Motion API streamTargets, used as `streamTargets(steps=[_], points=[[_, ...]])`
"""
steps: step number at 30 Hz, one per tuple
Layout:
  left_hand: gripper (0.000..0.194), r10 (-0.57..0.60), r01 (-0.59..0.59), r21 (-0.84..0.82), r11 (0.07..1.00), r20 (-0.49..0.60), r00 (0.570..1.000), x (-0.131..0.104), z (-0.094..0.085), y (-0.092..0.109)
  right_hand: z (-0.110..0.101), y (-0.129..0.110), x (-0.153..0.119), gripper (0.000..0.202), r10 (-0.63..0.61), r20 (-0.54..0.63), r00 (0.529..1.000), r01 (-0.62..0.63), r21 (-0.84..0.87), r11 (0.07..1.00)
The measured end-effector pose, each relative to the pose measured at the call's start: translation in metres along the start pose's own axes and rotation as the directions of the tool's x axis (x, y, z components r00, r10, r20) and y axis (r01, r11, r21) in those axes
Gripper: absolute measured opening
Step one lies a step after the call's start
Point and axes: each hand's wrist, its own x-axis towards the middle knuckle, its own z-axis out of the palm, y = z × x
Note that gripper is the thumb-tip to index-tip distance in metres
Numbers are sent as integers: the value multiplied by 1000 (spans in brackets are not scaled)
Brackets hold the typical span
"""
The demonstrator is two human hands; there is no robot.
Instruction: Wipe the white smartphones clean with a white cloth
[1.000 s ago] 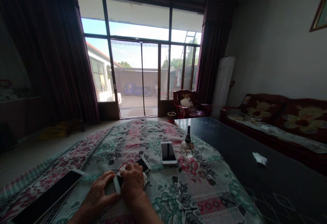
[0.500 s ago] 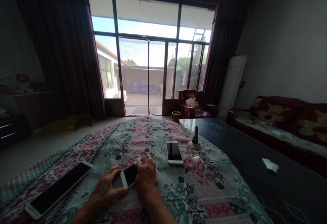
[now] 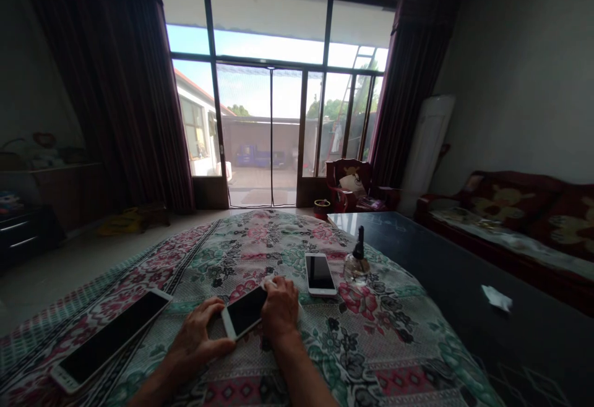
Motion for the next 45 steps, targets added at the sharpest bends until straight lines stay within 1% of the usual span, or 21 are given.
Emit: streamTargets(steps=[3, 6, 10, 13, 15, 18, 21, 23, 25, 30, 34, 36, 39, 42, 45], points=[[52, -4, 4, -2, 1000, 6, 1000, 0, 0, 0, -3, 8, 3, 37, 50, -26, 998, -51, -22, 998], [58, -7, 7, 1, 1000, 18, 1000, 0, 1, -5, -2, 5, 1, 37, 33, -26, 999, -34, -32, 999], [62, 1, -1, 0, 1000, 34, 999, 2, 2, -7, 1, -4, -5, 37, -69, -4, 998, 69, 1, 998], [62, -6, 6, -2, 1000, 59, 998, 2, 0, -5, 1, -12, -14, 35, -147, 42, 988, 146, 25, 989], [62, -7, 7, -7, 1000, 77, 997, 3, -2, -4, -2, -15, -25, 33, -202, 82, 976, 200, 37, 979], [63, 18, -16, -28, 999, 84, 996, 3, 0, -9, -9, -17, -43, 31, -296, 130, 946, 290, 61, 955], [64, 46, -43, -46, 998, 73, 996, 3, 3, -16, -14, -15, -51, 28, -350, 154, 924, 341, 84, 936], [64, 56, -53, -50, 997, 63, 996, 3, 5, -19, -13, -15, -46, 26, -359, 167, 918, 348, 91, 933], [64, 50, -48, -48, 998, 49, 998, 3, 6, -19, -9, -18, -36, 26, -361, 178, 916, 350, 90, 932], [64, 15, -13, -49, 999, 25, 1000, 6, 7, -16, 8, -33, -11, 25, -352, 173, 920, 345, 70, 936], [63, 23, -22, -71, 997, 14, 1000, 8, 9, -19, 13, -42, -9, 26, -366, 195, 910, 365, 44, 930], [61, 26, -25, -81, 996, 1, 1000, 7, 10, -20, 9, -40, -16, 27, -401, 207, 892, 400, 51, 915], [56, 49, -51, -95, 994, -21, 999, 6, 10, -22, -3, -32, -32, 27, -446, 217, 868, 440, 78, 894], [57, 71, -72, -101, 992, -18, 997, 5, 9, -23, -16, -23, -46, 26, -462, 237, 855, 457, 80, 886], [60, 62, -62, -107, 992, -1, 998, 4, 9, -26, -22, -20, -46, 28, -464, 270, 844, 465, 65, 883]])
